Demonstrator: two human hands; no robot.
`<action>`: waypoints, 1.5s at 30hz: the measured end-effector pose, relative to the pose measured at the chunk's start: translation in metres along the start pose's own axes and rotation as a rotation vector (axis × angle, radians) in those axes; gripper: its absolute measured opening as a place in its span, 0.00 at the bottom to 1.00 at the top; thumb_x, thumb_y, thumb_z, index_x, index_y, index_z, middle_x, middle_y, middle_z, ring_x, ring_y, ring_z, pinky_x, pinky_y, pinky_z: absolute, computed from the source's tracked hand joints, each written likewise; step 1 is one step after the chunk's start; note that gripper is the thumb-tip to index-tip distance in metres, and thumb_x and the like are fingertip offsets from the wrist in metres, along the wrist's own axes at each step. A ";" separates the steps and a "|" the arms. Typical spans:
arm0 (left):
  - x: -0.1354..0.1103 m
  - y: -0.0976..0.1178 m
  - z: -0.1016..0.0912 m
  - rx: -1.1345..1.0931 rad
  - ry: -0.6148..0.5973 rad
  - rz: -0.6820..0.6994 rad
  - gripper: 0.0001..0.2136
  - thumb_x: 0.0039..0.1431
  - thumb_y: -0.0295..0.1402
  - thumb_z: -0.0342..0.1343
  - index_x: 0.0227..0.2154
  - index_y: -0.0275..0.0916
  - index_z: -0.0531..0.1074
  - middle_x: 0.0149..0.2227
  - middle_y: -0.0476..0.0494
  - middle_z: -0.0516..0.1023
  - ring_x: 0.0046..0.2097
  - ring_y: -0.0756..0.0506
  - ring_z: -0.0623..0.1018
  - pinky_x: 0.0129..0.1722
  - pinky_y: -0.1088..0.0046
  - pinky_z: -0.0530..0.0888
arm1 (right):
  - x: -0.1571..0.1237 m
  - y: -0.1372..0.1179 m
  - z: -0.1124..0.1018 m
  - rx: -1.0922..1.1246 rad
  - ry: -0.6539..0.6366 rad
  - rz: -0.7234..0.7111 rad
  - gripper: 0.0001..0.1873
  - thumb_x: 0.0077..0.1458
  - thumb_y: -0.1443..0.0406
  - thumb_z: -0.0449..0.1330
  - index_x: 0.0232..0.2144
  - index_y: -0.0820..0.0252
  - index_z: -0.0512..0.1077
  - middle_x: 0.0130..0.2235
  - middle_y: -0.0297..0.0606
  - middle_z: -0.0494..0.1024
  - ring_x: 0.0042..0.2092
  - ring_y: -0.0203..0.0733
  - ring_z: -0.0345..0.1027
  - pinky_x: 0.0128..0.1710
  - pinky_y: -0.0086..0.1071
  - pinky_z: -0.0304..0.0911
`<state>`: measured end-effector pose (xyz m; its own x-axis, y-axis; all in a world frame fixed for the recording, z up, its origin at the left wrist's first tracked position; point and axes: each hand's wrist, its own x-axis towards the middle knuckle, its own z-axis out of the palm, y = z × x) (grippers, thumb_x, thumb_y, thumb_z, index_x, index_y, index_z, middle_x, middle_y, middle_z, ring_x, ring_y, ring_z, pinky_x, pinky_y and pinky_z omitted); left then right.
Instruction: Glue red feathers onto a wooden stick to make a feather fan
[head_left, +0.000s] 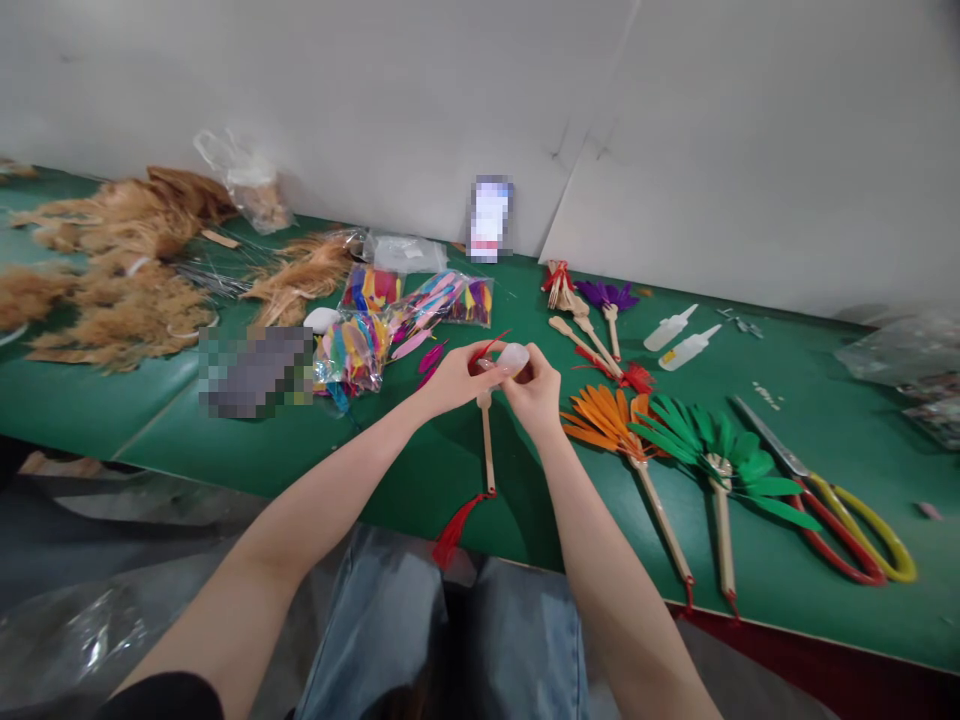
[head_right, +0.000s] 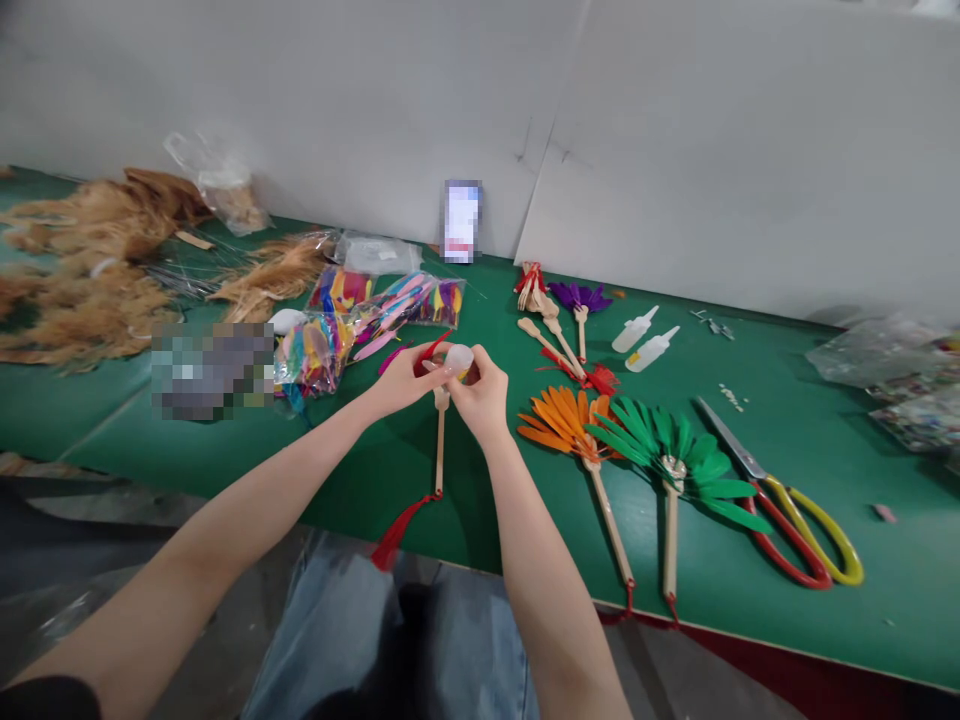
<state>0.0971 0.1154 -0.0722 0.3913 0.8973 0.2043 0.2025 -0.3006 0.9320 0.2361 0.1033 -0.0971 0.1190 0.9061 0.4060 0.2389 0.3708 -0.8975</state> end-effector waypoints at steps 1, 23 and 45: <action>0.000 0.000 0.000 0.009 0.017 -0.001 0.19 0.51 0.44 0.58 0.43 0.37 0.73 0.34 0.46 0.77 0.34 0.48 0.75 0.32 0.74 0.70 | -0.001 0.000 0.001 -0.011 0.002 -0.003 0.18 0.44 0.61 0.62 0.21 0.55 0.54 0.20 0.23 0.51 0.22 0.30 0.44 0.20 0.26 0.46; -0.001 0.003 0.001 0.179 0.255 0.104 0.13 0.52 0.44 0.57 0.28 0.37 0.70 0.23 0.51 0.67 0.25 0.53 0.64 0.25 0.76 0.62 | -0.008 -0.006 0.008 -0.090 -0.024 0.066 0.21 0.43 0.61 0.63 0.33 0.54 0.54 0.23 0.21 0.60 0.21 0.30 0.54 0.20 0.26 0.51; 0.005 -0.003 -0.013 0.044 0.043 -0.011 0.24 0.49 0.43 0.61 0.47 0.39 0.68 0.47 0.40 0.70 0.34 0.52 0.71 0.30 0.76 0.68 | -0.004 -0.002 0.009 -0.100 -0.003 0.011 0.09 0.47 0.61 0.59 0.21 0.59 0.66 0.24 0.28 0.58 0.24 0.31 0.52 0.22 0.27 0.49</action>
<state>0.0870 0.1250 -0.0697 0.3498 0.9135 0.2077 0.2465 -0.3037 0.9203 0.2267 0.1006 -0.0982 0.1196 0.9105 0.3959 0.3328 0.3389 -0.8800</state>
